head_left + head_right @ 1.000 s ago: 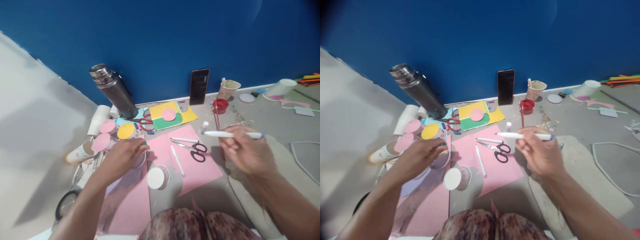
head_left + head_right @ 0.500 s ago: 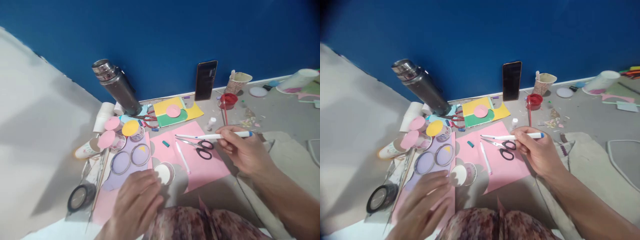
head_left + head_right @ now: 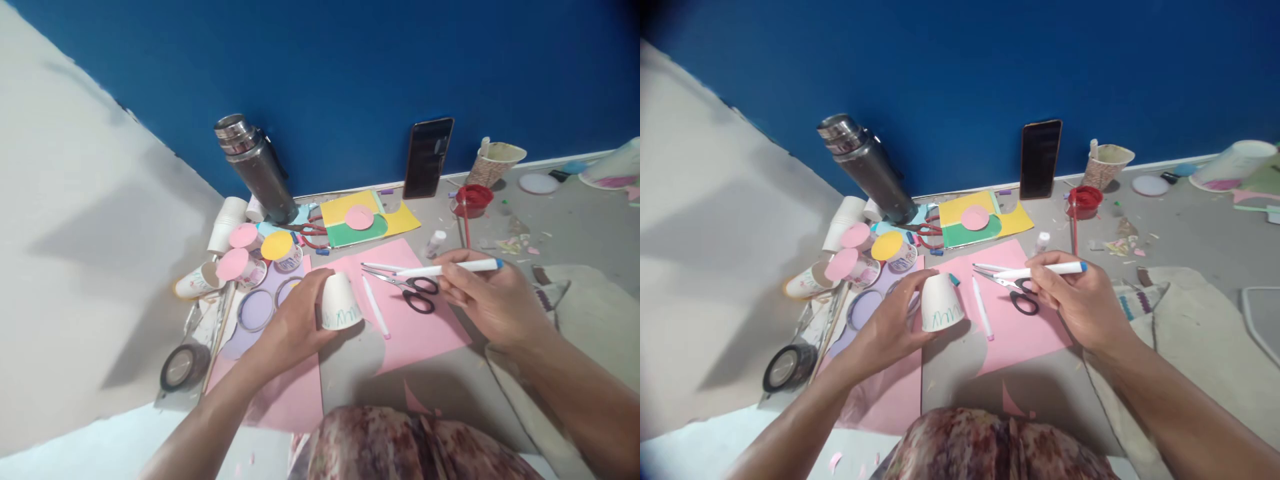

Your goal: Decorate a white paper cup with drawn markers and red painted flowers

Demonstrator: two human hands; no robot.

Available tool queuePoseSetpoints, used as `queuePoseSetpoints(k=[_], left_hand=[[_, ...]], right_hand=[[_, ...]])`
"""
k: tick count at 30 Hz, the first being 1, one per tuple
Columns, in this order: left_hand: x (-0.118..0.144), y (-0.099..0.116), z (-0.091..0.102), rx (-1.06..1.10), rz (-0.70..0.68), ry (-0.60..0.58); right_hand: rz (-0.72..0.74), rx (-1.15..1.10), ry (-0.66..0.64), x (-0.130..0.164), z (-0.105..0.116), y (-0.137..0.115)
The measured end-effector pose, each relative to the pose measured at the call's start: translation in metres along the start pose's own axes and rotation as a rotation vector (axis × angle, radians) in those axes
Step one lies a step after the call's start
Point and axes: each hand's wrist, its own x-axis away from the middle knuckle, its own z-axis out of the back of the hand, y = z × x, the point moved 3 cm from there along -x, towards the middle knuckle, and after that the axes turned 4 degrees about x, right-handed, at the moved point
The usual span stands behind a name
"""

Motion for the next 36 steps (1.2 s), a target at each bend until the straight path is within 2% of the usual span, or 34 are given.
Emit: queuePoseSetpoints(k=[2, 5, 8, 10, 11, 13, 16, 18, 20, 23, 25, 27, 29, 31, 33, 36], left_hand=[[-0.009, 0.013, 0.0, 0.066, -0.013, -0.005], [-0.02, 0.027, -0.007, 0.055, -0.132, 0.014], [-0.028, 0.032, -0.015, 0.045, -0.186, -0.006], [-0.031, 0.034, -0.017, 0.075, -0.203, -0.013], [-0.033, 0.036, -0.017, 0.105, -0.214, -0.014], [-0.035, 0.04, -0.016, 0.183, -0.224, -0.035], [-0.037, 0.044, -0.016, 0.291, -0.207, -0.082], [-0.037, 0.045, -0.017, 0.349, -0.214, -0.085], [-0.037, 0.045, -0.02, 0.45, -0.223, -0.062], [-0.035, 0.043, -0.033, 0.747, -0.174, -0.049], [-0.035, 0.044, -0.046, 0.991, -0.136, -0.106], [-0.035, 0.045, -0.058, 1.177, -0.069, -0.132], [-0.036, 0.044, -0.064, 1.254, -0.015, -0.112], [-0.037, 0.043, -0.061, 1.225, -0.032, -0.088], [-0.038, 0.043, -0.051, 1.087, -0.095, -0.081], [-0.039, 0.042, -0.034, 0.666, -0.175, -0.071]], right_hand=[[0.043, 0.02, -0.009, 0.005, -0.003, -0.001], [0.166, 0.07, -0.015, 0.016, -0.008, -0.005], [0.344, 0.103, 0.027, 0.027, -0.012, -0.013], [0.404, 0.225, 0.047, 0.03, -0.012, -0.017], [0.418, 0.31, 0.023, 0.03, -0.012, -0.018], [0.456, 0.461, -0.105, 0.028, -0.013, -0.019], [0.53, 0.599, -0.263, 0.024, -0.013, -0.018], [0.495, 0.628, -0.279, 0.022, -0.011, -0.017], [0.392, 0.528, -0.26, 0.02, -0.009, -0.015], [0.241, 0.221, -0.209, 0.018, -0.006, -0.01], [0.164, 0.064, -0.19, 0.016, -0.007, -0.004], [0.102, 0.008, -0.199, 0.014, -0.009, 0.002], [0.097, 0.015, -0.197, 0.014, -0.01, 0.004], [0.144, 0.061, -0.197, 0.015, -0.011, 0.0], [0.214, 0.147, -0.216, 0.017, -0.011, -0.007], [0.329, 0.318, -0.253, 0.02, -0.009, -0.015]])
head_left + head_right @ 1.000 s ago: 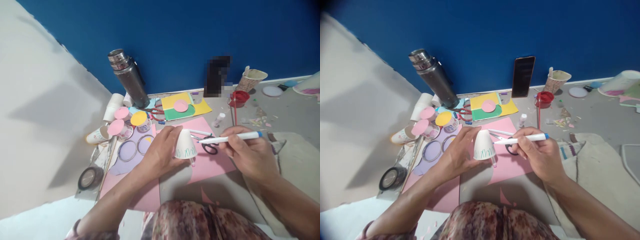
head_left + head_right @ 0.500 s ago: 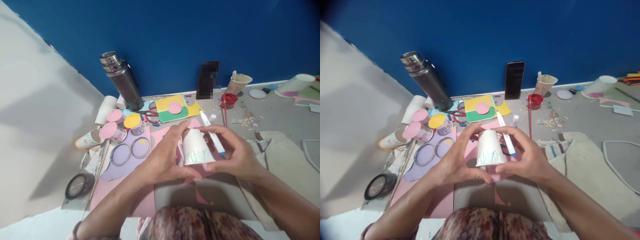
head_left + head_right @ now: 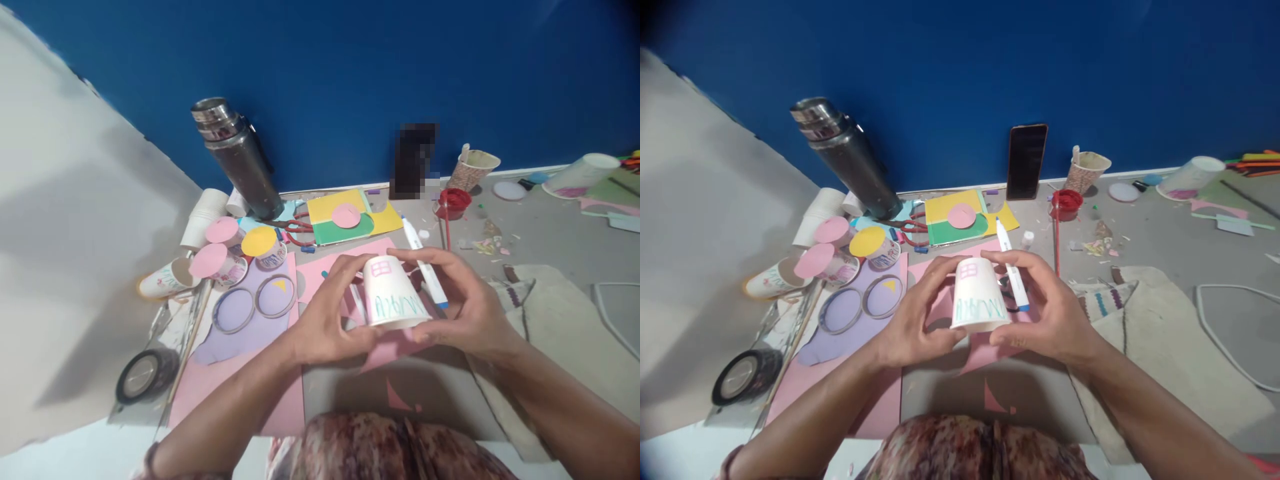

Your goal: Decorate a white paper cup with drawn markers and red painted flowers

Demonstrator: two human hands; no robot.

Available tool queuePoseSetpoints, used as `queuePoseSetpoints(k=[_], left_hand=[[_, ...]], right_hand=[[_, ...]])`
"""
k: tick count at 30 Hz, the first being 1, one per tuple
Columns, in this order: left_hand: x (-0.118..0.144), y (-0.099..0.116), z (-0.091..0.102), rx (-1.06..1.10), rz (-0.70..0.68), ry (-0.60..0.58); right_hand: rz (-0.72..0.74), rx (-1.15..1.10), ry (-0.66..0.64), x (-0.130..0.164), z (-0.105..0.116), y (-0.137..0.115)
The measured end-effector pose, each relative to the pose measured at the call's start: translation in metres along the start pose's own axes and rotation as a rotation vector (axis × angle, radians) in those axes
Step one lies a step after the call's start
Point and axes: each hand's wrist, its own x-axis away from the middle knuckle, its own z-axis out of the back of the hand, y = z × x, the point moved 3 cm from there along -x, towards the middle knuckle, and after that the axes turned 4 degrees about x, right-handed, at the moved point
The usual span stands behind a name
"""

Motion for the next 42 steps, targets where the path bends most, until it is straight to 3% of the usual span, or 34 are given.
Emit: queuePoseSetpoints(k=[2, 4, 13, 18, 21, 29, 42], left_hand=[[0.0, 0.004, 0.005, -0.172, -0.012, -0.06], [0.002, 0.005, 0.007, -0.199, -0.014, -0.083], [0.002, 0.001, 0.004, 0.012, 0.102, 0.006], [-0.002, -0.006, 0.01, -0.201, 0.061, 0.201], [-0.003, -0.012, 0.01, -0.264, 0.023, 0.196], [-0.006, -0.009, 0.013, -0.369, 0.043, 0.191], [-0.004, -0.006, 0.01, -0.402, 0.043, 0.134]], right_hand=[[0.02, 0.081, -0.049, 0.001, 0.001, -0.001], [-0.006, 0.09, -0.09, 0.001, 0.0, 0.0], [-0.022, -0.033, -0.017, -0.005, 0.004, 0.002], [0.095, 0.088, 0.161, 0.004, 0.015, -0.009], [0.145, 0.195, 0.305, 0.013, 0.02, -0.016], [0.389, 0.362, 0.099, 0.022, 0.01, -0.021], [0.385, 0.373, 0.032, 0.021, 0.007, -0.016]])
